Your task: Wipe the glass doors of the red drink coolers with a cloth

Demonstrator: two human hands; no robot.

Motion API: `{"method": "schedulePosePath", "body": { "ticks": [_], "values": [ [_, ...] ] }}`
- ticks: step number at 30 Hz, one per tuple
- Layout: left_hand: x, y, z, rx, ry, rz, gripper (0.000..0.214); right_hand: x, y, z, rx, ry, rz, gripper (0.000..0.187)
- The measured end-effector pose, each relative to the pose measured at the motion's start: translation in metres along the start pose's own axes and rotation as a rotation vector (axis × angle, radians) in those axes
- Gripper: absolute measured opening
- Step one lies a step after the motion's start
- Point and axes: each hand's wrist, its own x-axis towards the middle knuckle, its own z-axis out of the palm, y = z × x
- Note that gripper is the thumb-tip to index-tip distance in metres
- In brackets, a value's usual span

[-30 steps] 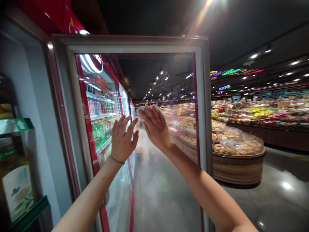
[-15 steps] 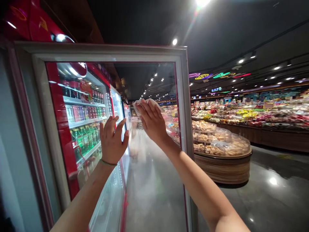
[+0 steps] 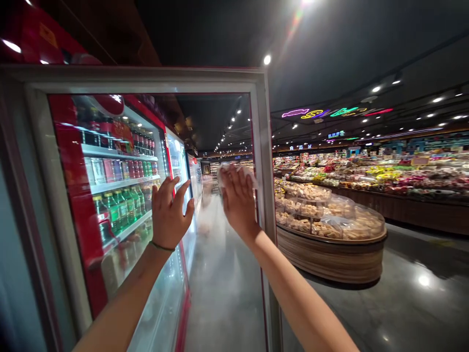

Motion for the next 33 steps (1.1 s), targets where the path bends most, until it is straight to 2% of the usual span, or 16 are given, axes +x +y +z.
{"method": "schedulePosePath", "body": {
  "ticks": [3, 6, 9, 14, 18, 21, 24, 29, 33],
  "values": [
    [-0.002, 0.011, 0.006, -0.009, -0.025, 0.019, 0.046, -0.006, 0.007, 0.002, 0.008, -0.048, -0.089, 0.06],
    [-0.007, 0.018, 0.01, -0.013, -0.029, 0.005, 0.046, -0.01, 0.012, 0.005, 0.016, -0.002, -0.016, 0.061],
    [-0.014, 0.02, 0.009, -0.004, -0.03, -0.009, 0.045, -0.028, 0.005, 0.01, 0.01, 0.013, 0.06, 0.063],
    [-0.026, 0.012, 0.002, 0.005, -0.075, -0.015, 0.049, -0.045, -0.006, 0.017, 0.013, -0.096, -0.045, 0.062],
    [-0.039, 0.004, -0.005, 0.025, -0.066, -0.07, 0.049, -0.054, -0.001, 0.021, -0.001, -0.035, 0.102, 0.063],
    [-0.048, 0.003, -0.007, 0.029, -0.092, -0.062, 0.052, -0.062, -0.004, 0.024, 0.011, -0.07, 0.082, 0.063],
    [-0.055, 0.007, -0.005, 0.02, -0.125, -0.042, 0.057, -0.063, -0.002, 0.024, 0.027, -0.122, 0.015, 0.061],
    [-0.07, 0.023, -0.001, -0.011, -0.158, -0.048, 0.063, -0.083, -0.005, 0.023, 0.011, -0.079, 0.175, 0.064],
    [-0.085, 0.036, -0.001, -0.037, -0.2, -0.044, 0.065, -0.094, -0.012, 0.023, 0.055, -0.149, 0.009, 0.067]
  ]
}}
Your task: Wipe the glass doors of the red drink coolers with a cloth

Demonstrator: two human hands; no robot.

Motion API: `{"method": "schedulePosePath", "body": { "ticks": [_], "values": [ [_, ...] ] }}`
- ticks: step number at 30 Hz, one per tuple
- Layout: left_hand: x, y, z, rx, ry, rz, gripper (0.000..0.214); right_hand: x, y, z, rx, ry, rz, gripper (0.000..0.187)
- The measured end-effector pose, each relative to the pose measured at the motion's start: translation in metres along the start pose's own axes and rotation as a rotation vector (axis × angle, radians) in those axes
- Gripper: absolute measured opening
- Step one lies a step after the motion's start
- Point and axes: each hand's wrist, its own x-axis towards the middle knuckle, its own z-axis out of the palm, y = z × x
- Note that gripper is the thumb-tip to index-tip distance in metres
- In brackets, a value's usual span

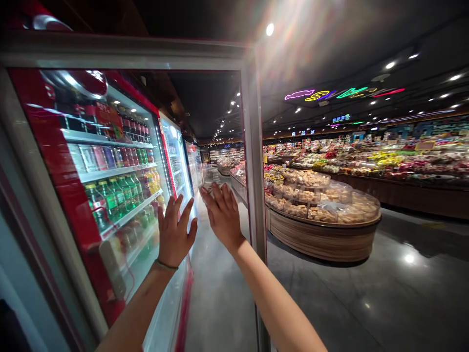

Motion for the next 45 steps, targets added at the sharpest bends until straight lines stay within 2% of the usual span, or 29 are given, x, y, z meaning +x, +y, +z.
{"method": "schedulePosePath", "body": {
  "ticks": [2, 6, 11, 16, 22, 24, 27, 32, 37, 40, 43, 45],
  "values": [
    [-0.005, 0.003, 0.0, -0.001, 0.001, -0.009, 0.066, 0.001, 0.004, -0.001, 0.007, 0.027, 0.004, 0.066],
    [-0.007, 0.002, -0.001, 0.017, 0.017, -0.035, 0.066, -0.008, 0.006, -0.001, -0.004, 0.097, 0.15, 0.066],
    [-0.008, -0.001, -0.004, 0.025, -0.009, -0.026, 0.066, -0.013, 0.004, -0.003, -0.007, 0.025, 0.038, 0.065],
    [-0.011, 0.0, -0.005, 0.038, 0.009, -0.025, 0.066, -0.014, 0.009, -0.004, -0.01, 0.126, 0.133, 0.069],
    [-0.014, -0.002, -0.008, 0.072, 0.007, 0.002, 0.062, -0.007, -0.001, -0.008, -0.035, 0.049, 0.007, 0.068],
    [-0.015, -0.002, -0.009, 0.084, 0.006, 0.001, 0.06, -0.005, 0.0, -0.011, -0.036, 0.072, 0.049, 0.067],
    [-0.017, -0.001, -0.01, 0.087, 0.003, 0.0, 0.06, -0.013, -0.005, -0.012, -0.037, 0.126, 0.141, 0.069],
    [-0.02, -0.002, -0.009, 0.067, 0.003, 0.0, 0.062, -0.022, -0.015, -0.012, -0.03, 0.053, 0.008, 0.072],
    [-0.024, -0.002, -0.006, 0.064, -0.005, -0.015, 0.064, -0.042, -0.013, -0.01, -0.057, 0.115, 0.148, 0.071],
    [-0.024, -0.001, -0.005, 0.066, 0.0, -0.022, 0.065, -0.06, -0.019, -0.007, -0.064, 0.091, 0.1, 0.074],
    [-0.023, -0.001, -0.007, 0.068, -0.018, -0.011, 0.065, -0.064, -0.018, -0.007, -0.061, 0.046, 0.022, 0.076],
    [-0.025, -0.002, -0.009, 0.073, -0.029, -0.007, 0.065, -0.064, -0.012, -0.01, -0.055, 0.051, 0.049, 0.075]
  ]
}}
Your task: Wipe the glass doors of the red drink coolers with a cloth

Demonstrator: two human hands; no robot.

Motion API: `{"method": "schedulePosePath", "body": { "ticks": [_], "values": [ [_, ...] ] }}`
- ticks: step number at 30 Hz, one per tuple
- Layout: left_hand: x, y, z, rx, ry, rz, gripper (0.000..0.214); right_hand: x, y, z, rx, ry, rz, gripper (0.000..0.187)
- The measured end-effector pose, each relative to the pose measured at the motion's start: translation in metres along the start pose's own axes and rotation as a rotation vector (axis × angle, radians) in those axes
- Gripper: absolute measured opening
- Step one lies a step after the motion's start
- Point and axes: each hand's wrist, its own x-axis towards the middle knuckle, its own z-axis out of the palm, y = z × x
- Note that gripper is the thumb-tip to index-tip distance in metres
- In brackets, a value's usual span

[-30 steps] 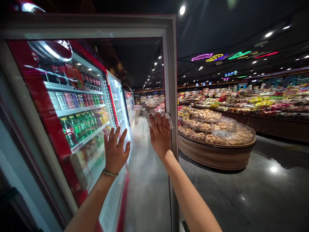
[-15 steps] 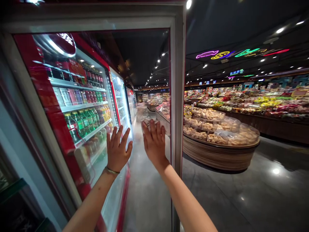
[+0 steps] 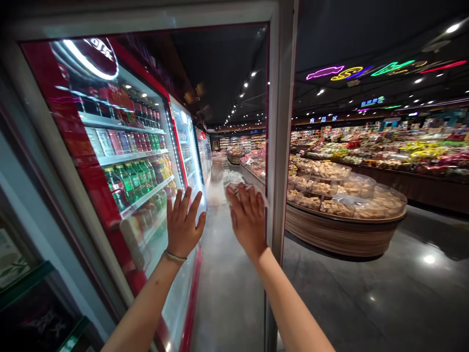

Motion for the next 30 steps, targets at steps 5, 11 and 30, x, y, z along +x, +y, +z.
{"method": "schedulePosePath", "body": {
  "ticks": [5, 11, 30],
  "values": [
    [-0.016, -0.003, 0.0, 0.014, -0.002, -0.005, 0.062, -0.003, -0.006, 0.0, 0.022, 0.013, 0.067, 0.076],
    [-0.028, -0.012, -0.005, 0.018, -0.006, 0.041, 0.059, 0.017, -0.016, 0.001, 0.058, -0.015, 0.025, 0.073],
    [-0.05, -0.041, -0.017, 0.044, 0.02, -0.099, 0.06, 0.029, -0.071, 0.016, 0.072, -0.016, -0.101, 0.07]
  ]
}}
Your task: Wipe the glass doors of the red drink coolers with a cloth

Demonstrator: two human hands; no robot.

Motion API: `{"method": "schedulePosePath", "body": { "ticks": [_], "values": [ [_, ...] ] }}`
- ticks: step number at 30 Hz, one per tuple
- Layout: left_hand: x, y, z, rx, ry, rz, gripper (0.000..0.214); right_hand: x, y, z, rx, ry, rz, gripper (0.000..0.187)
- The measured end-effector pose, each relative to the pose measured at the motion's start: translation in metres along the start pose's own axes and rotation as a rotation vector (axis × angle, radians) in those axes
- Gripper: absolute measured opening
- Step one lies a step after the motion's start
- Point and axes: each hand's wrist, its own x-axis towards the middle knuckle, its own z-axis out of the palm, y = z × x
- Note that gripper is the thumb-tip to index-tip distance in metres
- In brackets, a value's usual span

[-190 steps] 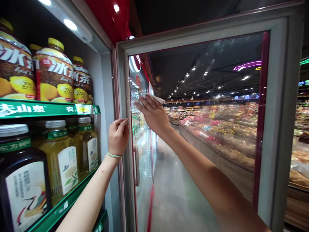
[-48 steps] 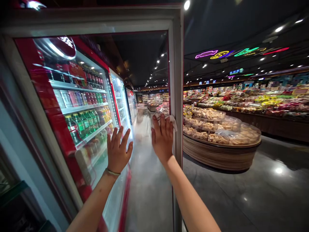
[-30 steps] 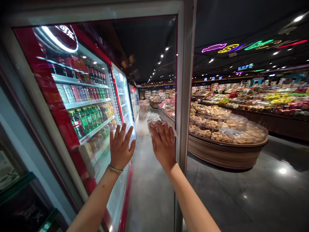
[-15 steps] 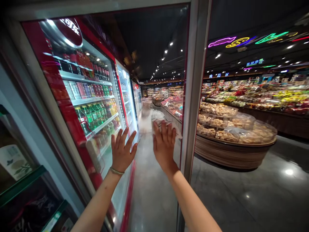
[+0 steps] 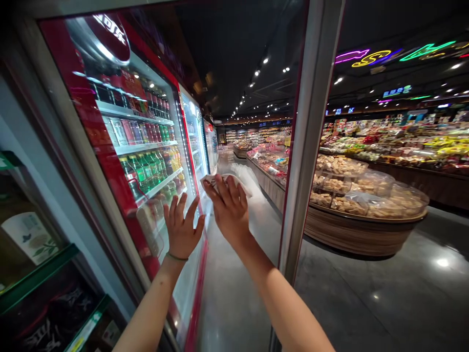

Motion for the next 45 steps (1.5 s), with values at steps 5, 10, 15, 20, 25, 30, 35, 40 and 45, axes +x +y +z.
{"method": "schedulePosePath", "body": {
  "ticks": [5, 10, 15, 20, 25, 30, 35, 40, 45],
  "values": [
    [-0.005, -0.012, -0.004, 0.015, 0.014, -0.018, 0.063, 0.003, 0.008, 0.0, -0.016, 0.069, 0.174, 0.067],
    [-0.006, -0.016, -0.007, 0.029, 0.007, -0.011, 0.062, 0.003, -0.001, 0.002, 0.006, 0.002, 0.01, 0.07],
    [-0.008, -0.018, -0.008, 0.023, 0.004, -0.026, 0.065, 0.007, -0.006, 0.005, -0.005, 0.092, 0.142, 0.069],
    [-0.012, -0.023, -0.008, 0.01, -0.013, -0.009, 0.07, 0.003, -0.002, 0.003, 0.004, 0.007, -0.007, 0.067],
    [-0.015, -0.03, -0.009, -0.002, -0.024, 0.036, 0.075, 0.002, 0.014, -0.006, -0.066, 0.142, 0.269, 0.068],
    [-0.017, -0.032, -0.008, -0.029, 0.003, 0.033, 0.076, 0.006, 0.003, -0.005, -0.078, 0.012, 0.062, 0.07],
    [-0.018, -0.032, -0.006, -0.04, -0.009, 0.021, 0.076, -0.015, 0.034, -0.016, -0.12, 0.084, 0.26, 0.068],
    [-0.021, -0.032, -0.003, -0.058, 0.004, 0.012, 0.073, -0.024, 0.036, -0.016, -0.105, 0.0, 0.154, 0.072],
    [-0.023, -0.032, -0.001, -0.044, -0.02, 0.003, 0.073, -0.022, 0.051, -0.024, -0.097, 0.024, 0.21, 0.069]
  ]
}}
